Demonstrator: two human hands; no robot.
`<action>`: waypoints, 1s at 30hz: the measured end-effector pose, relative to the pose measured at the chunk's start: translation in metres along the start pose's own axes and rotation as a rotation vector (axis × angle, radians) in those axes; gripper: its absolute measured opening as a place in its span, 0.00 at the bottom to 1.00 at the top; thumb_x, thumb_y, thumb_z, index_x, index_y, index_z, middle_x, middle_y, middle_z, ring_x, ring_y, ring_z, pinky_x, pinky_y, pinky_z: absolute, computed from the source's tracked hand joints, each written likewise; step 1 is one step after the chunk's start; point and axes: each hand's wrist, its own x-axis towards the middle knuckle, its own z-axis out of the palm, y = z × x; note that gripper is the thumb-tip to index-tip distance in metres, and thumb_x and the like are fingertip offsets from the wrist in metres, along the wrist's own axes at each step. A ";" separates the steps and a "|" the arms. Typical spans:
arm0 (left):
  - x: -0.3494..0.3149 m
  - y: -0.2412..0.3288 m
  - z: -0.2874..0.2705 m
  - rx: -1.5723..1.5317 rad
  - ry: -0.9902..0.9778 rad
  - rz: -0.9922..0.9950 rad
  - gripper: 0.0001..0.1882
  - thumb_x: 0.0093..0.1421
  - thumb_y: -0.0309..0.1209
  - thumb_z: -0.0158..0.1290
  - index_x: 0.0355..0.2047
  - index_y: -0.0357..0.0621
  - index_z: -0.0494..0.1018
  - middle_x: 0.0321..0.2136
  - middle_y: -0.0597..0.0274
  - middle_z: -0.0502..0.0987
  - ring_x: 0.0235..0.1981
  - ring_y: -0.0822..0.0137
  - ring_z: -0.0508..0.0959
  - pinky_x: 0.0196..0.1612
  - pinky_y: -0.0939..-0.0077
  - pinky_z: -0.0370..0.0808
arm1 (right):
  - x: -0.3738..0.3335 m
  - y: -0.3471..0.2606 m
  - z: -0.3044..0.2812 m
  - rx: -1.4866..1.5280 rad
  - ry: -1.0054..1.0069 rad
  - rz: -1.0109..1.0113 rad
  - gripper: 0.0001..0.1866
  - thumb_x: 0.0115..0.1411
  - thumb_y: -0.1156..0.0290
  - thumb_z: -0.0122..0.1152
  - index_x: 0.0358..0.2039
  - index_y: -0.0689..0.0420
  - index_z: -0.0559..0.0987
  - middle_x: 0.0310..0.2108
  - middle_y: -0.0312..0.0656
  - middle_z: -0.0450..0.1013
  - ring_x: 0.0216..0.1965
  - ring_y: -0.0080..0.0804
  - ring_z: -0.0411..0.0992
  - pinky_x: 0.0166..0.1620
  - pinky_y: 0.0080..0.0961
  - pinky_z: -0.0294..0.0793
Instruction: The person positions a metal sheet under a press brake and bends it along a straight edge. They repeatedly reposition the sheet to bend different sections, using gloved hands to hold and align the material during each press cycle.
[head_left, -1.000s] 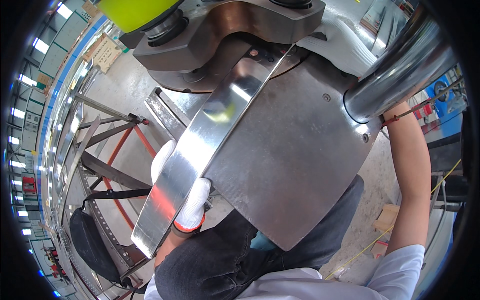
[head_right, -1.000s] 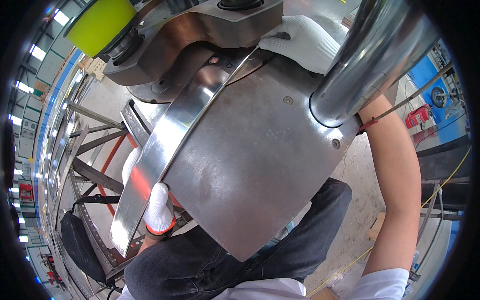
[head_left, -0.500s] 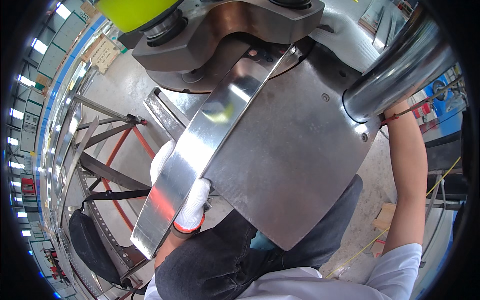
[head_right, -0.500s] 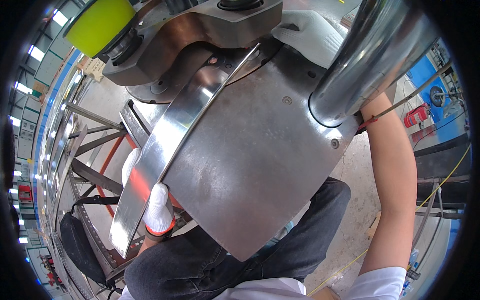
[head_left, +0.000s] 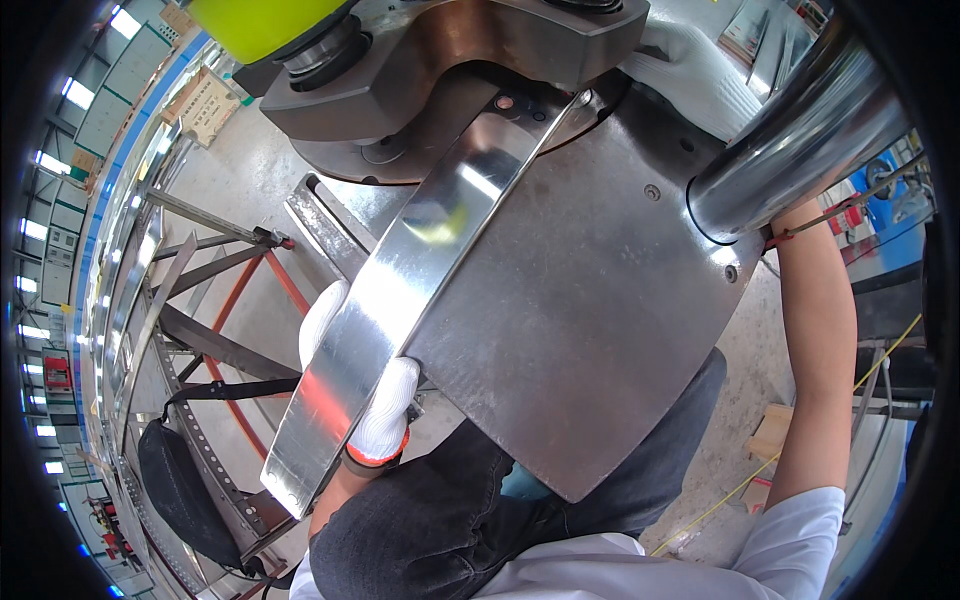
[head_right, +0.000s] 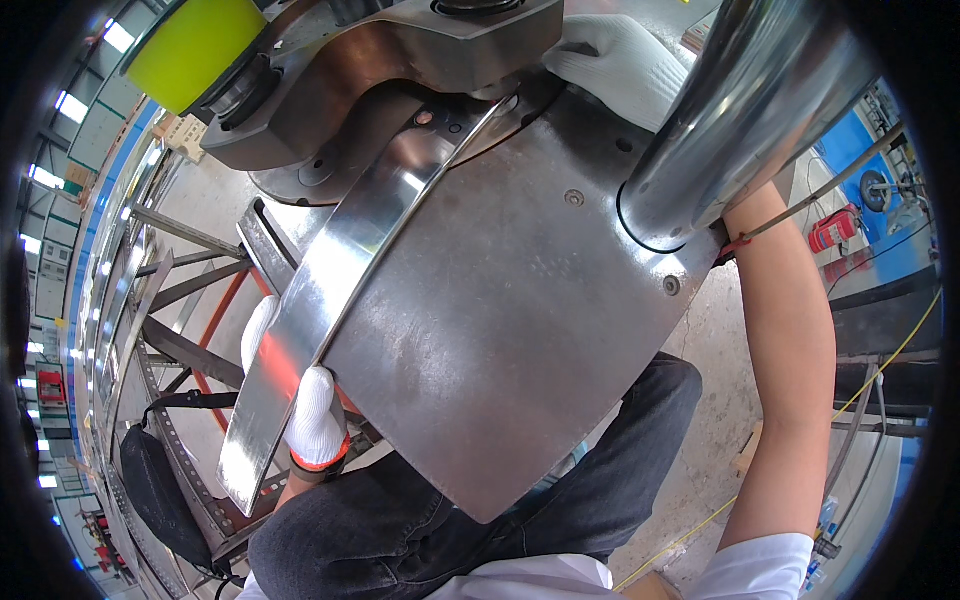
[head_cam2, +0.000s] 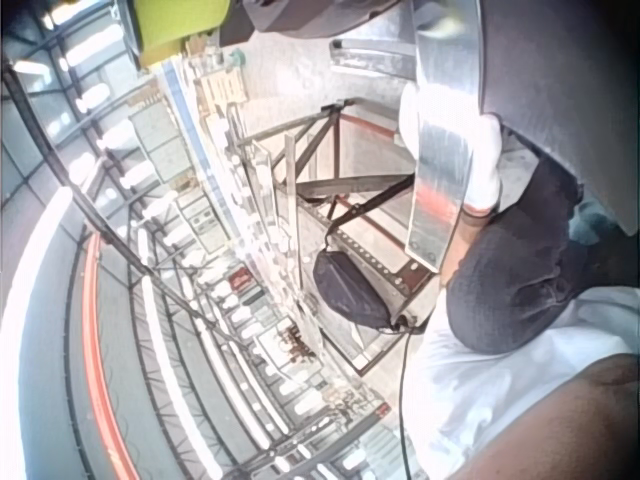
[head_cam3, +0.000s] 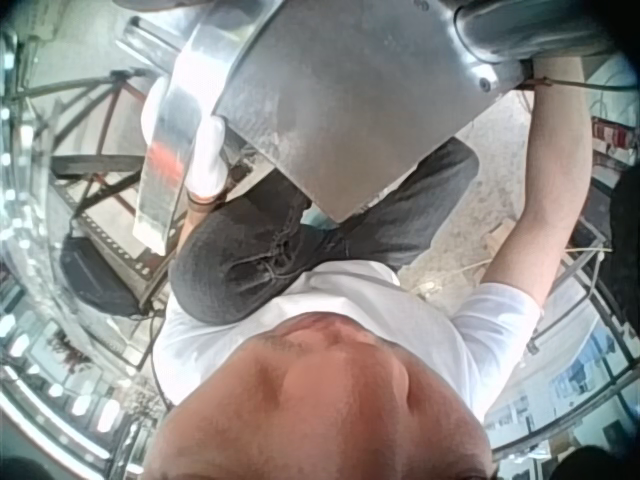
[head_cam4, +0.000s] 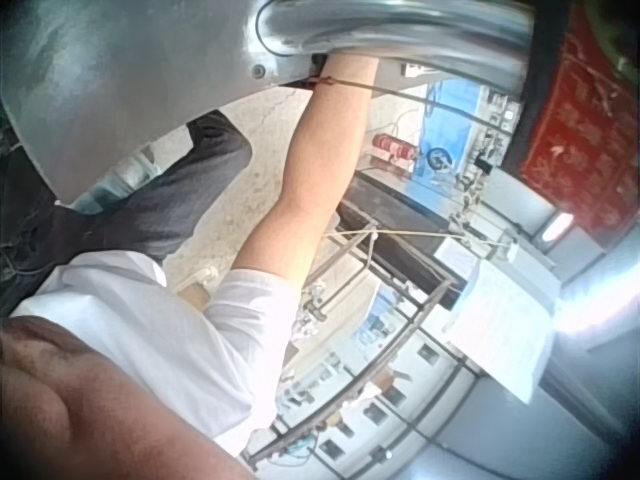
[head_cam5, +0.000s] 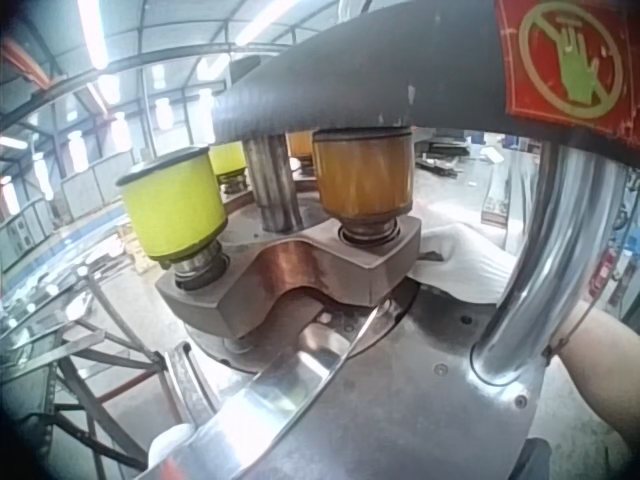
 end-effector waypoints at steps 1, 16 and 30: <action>0.000 -0.001 0.000 0.002 0.000 0.002 0.52 0.60 0.34 0.73 0.80 0.33 0.61 0.69 0.49 0.73 0.69 0.55 0.77 0.72 0.57 0.74 | 0.000 0.000 0.000 -0.002 -0.001 -0.003 0.14 0.68 0.76 0.69 0.53 0.63 0.90 0.48 0.50 0.90 0.53 0.41 0.87 0.61 0.36 0.83; 0.000 0.006 -0.001 -0.005 0.033 0.003 0.52 0.59 0.34 0.73 0.80 0.33 0.62 0.69 0.49 0.75 0.68 0.56 0.78 0.71 0.57 0.75 | 0.002 0.008 0.005 -0.028 -0.060 0.004 0.14 0.72 0.75 0.69 0.55 0.62 0.89 0.50 0.48 0.89 0.54 0.40 0.86 0.61 0.37 0.83; -0.012 -0.021 -0.012 -0.125 0.093 0.018 0.64 0.57 0.57 0.80 0.81 0.37 0.58 0.71 0.49 0.73 0.73 0.53 0.74 0.74 0.54 0.73 | -0.002 0.008 -0.001 -0.058 -0.010 -0.080 0.11 0.70 0.73 0.69 0.49 0.61 0.91 0.47 0.51 0.89 0.51 0.48 0.88 0.57 0.41 0.85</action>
